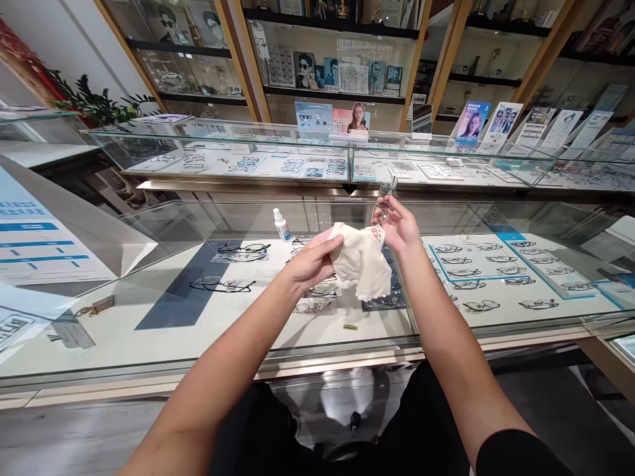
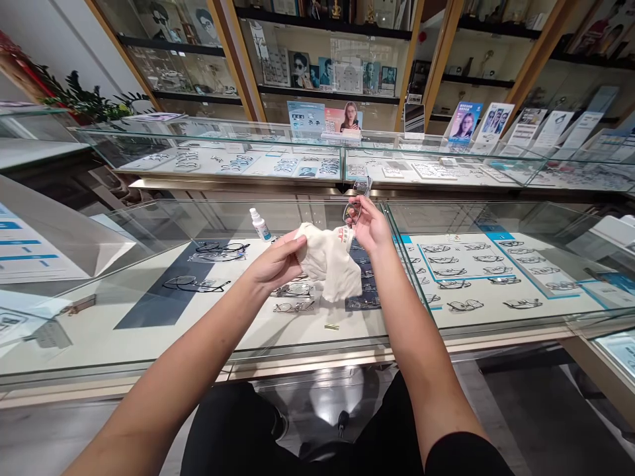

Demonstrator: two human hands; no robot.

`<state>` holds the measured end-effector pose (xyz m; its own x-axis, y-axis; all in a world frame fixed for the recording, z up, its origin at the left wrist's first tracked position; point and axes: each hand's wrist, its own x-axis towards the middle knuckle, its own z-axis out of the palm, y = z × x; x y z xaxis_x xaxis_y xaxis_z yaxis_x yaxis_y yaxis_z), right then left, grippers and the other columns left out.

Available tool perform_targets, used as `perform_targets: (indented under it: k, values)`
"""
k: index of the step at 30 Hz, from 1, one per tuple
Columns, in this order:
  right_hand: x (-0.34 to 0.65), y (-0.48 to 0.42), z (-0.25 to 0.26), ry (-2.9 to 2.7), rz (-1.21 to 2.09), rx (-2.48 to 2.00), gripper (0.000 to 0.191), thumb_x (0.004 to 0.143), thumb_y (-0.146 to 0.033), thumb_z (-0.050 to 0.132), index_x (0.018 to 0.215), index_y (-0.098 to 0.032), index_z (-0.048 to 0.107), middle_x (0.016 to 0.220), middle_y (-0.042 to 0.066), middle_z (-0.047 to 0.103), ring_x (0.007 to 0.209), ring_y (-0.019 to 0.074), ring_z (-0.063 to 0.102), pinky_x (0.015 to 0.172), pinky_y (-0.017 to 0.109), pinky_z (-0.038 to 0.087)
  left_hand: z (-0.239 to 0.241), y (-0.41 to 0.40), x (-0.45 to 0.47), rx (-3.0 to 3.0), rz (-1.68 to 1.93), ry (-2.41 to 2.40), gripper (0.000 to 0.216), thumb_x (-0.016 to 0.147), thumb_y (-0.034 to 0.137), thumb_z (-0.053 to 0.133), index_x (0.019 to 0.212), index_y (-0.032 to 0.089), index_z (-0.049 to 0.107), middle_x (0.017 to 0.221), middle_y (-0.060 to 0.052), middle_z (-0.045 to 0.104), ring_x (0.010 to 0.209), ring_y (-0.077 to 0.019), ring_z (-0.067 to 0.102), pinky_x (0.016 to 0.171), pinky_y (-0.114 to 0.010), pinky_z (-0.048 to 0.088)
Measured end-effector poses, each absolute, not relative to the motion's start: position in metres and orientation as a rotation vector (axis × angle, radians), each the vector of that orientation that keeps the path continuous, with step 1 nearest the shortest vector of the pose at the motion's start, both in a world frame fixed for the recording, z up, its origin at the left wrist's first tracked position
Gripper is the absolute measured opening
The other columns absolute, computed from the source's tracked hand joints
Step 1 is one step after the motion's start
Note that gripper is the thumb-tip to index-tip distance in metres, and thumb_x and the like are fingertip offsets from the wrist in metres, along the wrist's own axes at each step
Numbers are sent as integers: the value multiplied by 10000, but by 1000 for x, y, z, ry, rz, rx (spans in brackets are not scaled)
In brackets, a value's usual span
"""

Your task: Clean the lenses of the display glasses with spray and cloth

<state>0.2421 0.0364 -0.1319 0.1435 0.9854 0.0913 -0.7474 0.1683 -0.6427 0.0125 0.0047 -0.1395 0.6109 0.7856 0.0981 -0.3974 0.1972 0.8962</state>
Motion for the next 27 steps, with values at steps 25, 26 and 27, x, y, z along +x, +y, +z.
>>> perform_targets:
  k: [25,26,27]
  values:
    - [224,4,-122,-887,1526,-381,257,841,-349,910,852,-264,668,1192,10,825,1159,218,770,997,469,688,-124,18,-1,1321,1324,520,583,808,720,875,971,245,579,889,-28,580,804,-195,614,726,-293,526]
    - [223,5,-123,-906,1541,-376,274,822,-361,929,856,-264,674,1242,18,823,1187,230,768,1016,485,687,-124,17,-1,1330,1311,516,597,797,731,878,972,246,578,910,-32,598,821,-199,621,741,-297,533]
    - [221,5,-124,-921,1552,-373,287,805,-368,943,860,-265,681,1274,23,820,1196,239,768,1030,495,686,-124,16,-1,1336,1293,513,610,786,738,883,977,246,579,935,-36,617,836,-200,627,758,-299,542]
